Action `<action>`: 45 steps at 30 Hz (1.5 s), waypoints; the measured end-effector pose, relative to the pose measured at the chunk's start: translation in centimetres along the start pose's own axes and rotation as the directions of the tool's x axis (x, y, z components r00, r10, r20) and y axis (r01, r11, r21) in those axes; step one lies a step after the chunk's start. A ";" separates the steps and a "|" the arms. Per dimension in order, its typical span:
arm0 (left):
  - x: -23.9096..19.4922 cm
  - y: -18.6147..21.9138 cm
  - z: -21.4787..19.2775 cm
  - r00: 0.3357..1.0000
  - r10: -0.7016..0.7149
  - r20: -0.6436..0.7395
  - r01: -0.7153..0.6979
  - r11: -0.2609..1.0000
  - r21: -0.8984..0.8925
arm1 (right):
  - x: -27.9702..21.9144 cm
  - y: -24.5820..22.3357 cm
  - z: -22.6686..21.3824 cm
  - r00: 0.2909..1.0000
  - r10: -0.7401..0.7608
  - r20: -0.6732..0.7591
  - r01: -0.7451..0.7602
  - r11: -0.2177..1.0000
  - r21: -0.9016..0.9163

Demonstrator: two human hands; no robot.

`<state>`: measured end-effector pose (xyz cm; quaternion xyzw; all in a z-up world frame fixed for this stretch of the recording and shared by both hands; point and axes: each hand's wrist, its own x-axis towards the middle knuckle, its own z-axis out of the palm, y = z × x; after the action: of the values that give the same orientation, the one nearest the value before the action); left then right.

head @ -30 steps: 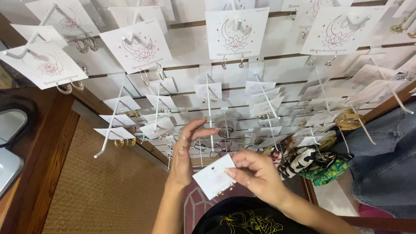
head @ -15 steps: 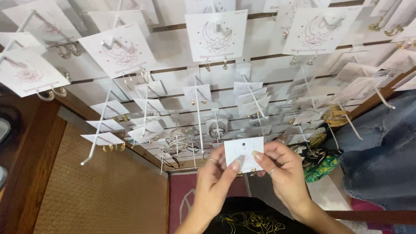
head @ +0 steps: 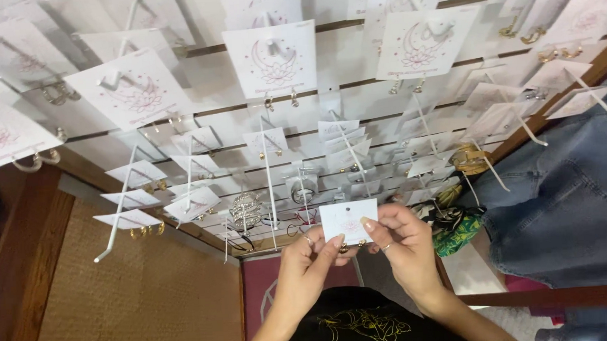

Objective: The person removes earrings from a wall-mounted display rack, examines them, and hangs them back on the rack. They handle multiple pairs of earrings attached to white cards, moving them between different hooks on the display.

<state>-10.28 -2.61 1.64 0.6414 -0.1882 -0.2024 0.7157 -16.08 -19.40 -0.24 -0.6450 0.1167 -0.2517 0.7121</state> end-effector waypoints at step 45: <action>-1.6 2.1 -1.5 0.903 0.419 -0.098 -0.399 0.900 0.178 | 0.2 -0.4 -3.1 0.888 -0.191 0.418 0.353 0.866 -0.354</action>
<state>-10.74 -0.27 3.59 0.6526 -0.2854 0.0113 0.7018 -17.51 -22.19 -0.22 -0.8285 -0.0614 -0.1945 0.5216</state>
